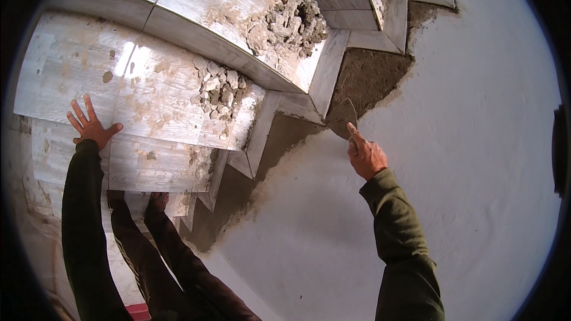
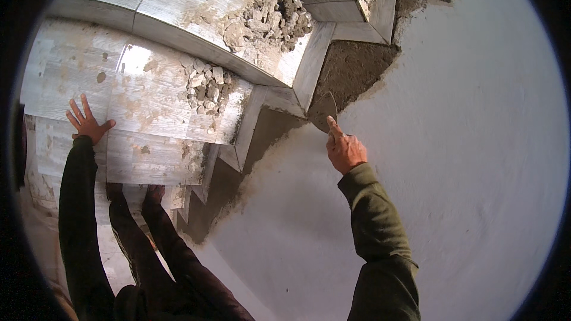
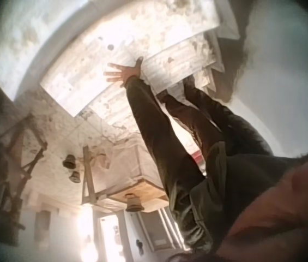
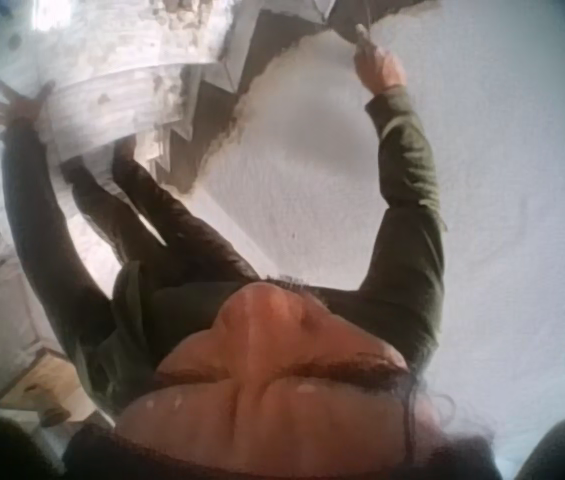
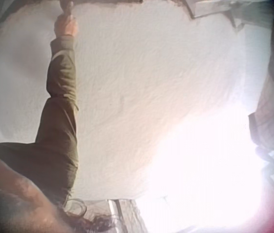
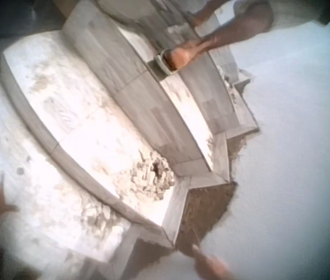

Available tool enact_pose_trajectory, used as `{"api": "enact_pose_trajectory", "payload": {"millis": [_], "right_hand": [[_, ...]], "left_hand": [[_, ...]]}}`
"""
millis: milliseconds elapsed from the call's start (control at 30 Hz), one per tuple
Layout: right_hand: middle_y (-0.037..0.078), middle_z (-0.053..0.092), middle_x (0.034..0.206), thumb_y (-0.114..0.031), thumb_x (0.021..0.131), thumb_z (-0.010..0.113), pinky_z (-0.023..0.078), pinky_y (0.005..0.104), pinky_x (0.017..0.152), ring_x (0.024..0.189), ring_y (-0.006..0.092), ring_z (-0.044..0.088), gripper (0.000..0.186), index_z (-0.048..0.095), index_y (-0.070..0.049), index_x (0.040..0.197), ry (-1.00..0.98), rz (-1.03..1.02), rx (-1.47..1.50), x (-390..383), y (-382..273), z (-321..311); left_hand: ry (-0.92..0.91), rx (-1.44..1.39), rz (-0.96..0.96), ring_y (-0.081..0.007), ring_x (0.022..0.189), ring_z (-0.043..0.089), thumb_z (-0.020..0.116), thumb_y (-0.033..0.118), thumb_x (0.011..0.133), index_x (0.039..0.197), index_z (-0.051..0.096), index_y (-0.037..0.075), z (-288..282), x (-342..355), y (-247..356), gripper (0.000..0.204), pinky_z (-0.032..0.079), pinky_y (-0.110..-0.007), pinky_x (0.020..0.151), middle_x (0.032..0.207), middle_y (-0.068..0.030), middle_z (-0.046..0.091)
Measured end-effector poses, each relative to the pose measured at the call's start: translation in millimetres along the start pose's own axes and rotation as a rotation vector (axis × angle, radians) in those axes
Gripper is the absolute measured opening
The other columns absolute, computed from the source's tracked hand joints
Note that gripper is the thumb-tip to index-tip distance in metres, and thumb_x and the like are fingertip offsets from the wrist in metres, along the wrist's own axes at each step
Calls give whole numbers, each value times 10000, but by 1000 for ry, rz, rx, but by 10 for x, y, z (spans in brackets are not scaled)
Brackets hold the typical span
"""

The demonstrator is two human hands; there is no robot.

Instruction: The person mixes plaster in a bucket using a trowel and then applies the plaster to the wall at the base of a staircase.

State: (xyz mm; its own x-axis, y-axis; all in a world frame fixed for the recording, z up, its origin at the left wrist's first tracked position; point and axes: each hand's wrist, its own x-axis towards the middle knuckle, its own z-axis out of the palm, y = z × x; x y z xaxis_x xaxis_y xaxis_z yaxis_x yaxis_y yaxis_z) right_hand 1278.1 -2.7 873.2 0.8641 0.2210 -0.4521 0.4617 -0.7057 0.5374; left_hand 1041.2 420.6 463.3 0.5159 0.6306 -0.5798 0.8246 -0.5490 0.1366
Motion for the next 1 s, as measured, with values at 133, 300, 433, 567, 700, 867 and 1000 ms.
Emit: {"api": "enact_pose_trajectory", "payload": {"millis": [133,300,433,567,700,867,1000], "right_hand": [[197,602,673,-201,844,471,473,479,561,620,386,589,488,376,-240,1320,52,-3,-41,16,-9,81],[193,604,677,-205,843,477,468,485,543,614,386,587,499,362,-248,1327,62,-27,-17,12,-41,67],[189,608,688,-210,841,484,471,482,551,616,383,589,496,372,-243,1323,78,-32,21,28,5,79],[186,609,684,-208,843,483,474,479,559,619,381,591,485,384,-246,1317,68,-59,54,48,-14,33],[187,610,684,-212,842,480,477,479,588,641,382,594,473,405,-243,1307,37,3,-40,121,-24,19],[194,616,711,-218,832,477,484,475,624,672,382,601,459,437,-228,1290,-21,-25,7,155,-114,-99],[194,623,748,-212,816,470,487,477,661,703,376,608,452,472,-223,1268,-131,-28,-22,241,-110,-79]], "left_hand": [[19,-2,5,-415,1321,-174,745,588,569,1398,-154,297,60,14,-31,1257,240,-744,865,1445,-104,-255],[19,-6,3,-415,1322,-171,745,574,584,1398,-155,297,50,4,-43,1245,245,-738,869,1450,-108,-241],[18,-2,-6,-416,1322,-167,744,579,580,1398,-154,296,41,-7,-27,1247,246,-738,867,1451,-109,-237],[38,-14,15,-418,1321,-169,745,582,576,1398,-154,295,54,-4,-47,1251,244,-742,863,1448,-107,-245],[15,-32,12,-418,1319,-178,745,579,576,1397,-157,294,78,15,-63,1252,239,-745,862,1442,-104,-261],[16,-27,15,-415,1319,-182,744,572,585,1396,-159,294,30,-16,-24,1245,234,-745,868,1440,-105,-265],[30,-45,25,-410,1319,-185,744,563,593,1396,-160,296,29,-21,-38,1238,236,-746,865,1440,-100,-268]]}}
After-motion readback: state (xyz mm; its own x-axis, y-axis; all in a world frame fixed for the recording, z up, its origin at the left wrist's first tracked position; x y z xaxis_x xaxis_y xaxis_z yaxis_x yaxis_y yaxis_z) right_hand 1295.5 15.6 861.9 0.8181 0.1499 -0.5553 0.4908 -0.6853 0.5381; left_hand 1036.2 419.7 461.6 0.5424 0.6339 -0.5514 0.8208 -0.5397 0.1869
